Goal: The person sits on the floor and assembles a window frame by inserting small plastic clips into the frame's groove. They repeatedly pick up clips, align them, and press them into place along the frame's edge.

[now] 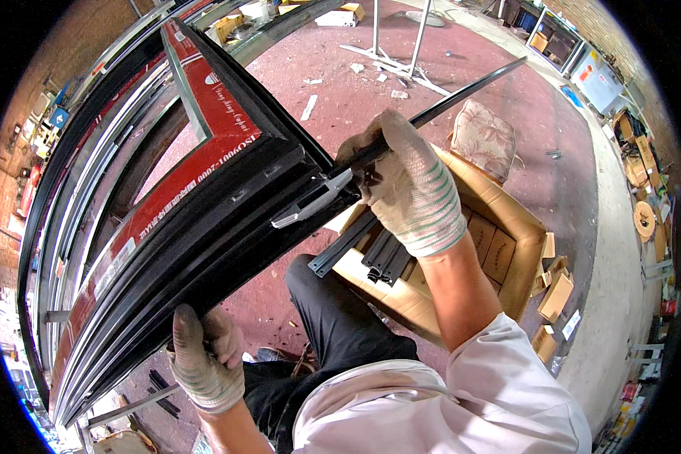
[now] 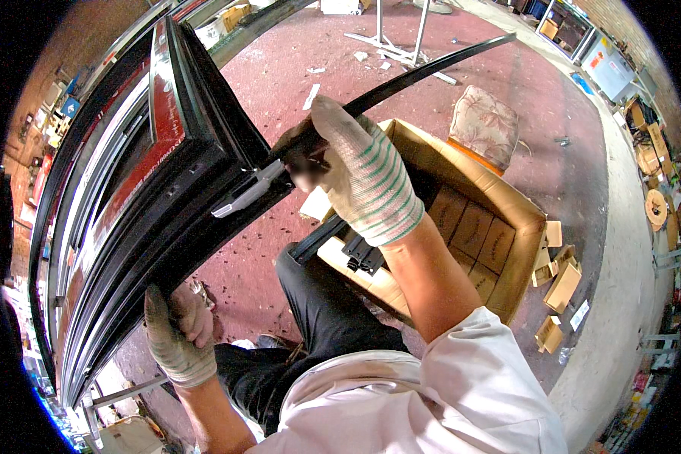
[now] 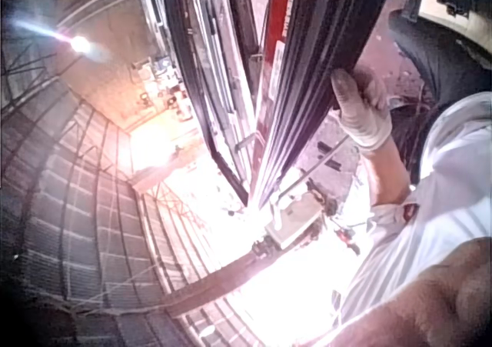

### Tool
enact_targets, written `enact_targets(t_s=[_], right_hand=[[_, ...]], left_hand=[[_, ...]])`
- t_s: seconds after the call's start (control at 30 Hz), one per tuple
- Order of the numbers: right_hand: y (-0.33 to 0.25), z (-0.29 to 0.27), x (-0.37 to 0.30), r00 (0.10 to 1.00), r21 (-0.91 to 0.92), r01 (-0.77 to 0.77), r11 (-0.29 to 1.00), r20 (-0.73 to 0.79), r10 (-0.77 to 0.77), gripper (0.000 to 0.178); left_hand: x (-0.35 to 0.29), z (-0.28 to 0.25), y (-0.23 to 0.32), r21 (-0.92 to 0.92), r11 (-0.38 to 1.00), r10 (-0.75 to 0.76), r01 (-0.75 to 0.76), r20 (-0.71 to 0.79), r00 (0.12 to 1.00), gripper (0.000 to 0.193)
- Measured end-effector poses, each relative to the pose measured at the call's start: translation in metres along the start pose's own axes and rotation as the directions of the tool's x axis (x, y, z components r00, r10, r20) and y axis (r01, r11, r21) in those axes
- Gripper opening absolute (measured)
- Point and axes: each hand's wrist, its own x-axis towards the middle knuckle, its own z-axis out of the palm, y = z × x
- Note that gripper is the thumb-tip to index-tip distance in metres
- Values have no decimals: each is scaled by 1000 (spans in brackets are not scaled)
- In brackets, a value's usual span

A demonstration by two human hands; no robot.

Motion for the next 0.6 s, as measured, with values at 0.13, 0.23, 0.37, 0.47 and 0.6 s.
enact_targets(t_s=[0.13,0.23,0.37,0.47,0.6], right_hand=[[-17,8,-2,984,-383,-106,918,-171,42,23],[-19,3,-1,992,-334,-124,934,-49,114,21],[-21,14,-5,979,-200,-196,960,-99,179,16],[-18,18,-4,993,-462,-71,884,-115,19,27],[-11,18,-4,976,-329,-126,936,-211,57,33]], left_hand=[[0,-5,-1,24,1000,16,-17,20,1000,32],[0,-6,-3,-18,1000,0,0,12,1000,33],[1,-10,-4,-21,1000,-1,2,52,999,32],[0,-8,-3,-30,999,-13,15,66,998,32],[0,-4,-1,12,1000,3,-4,59,998,32]])
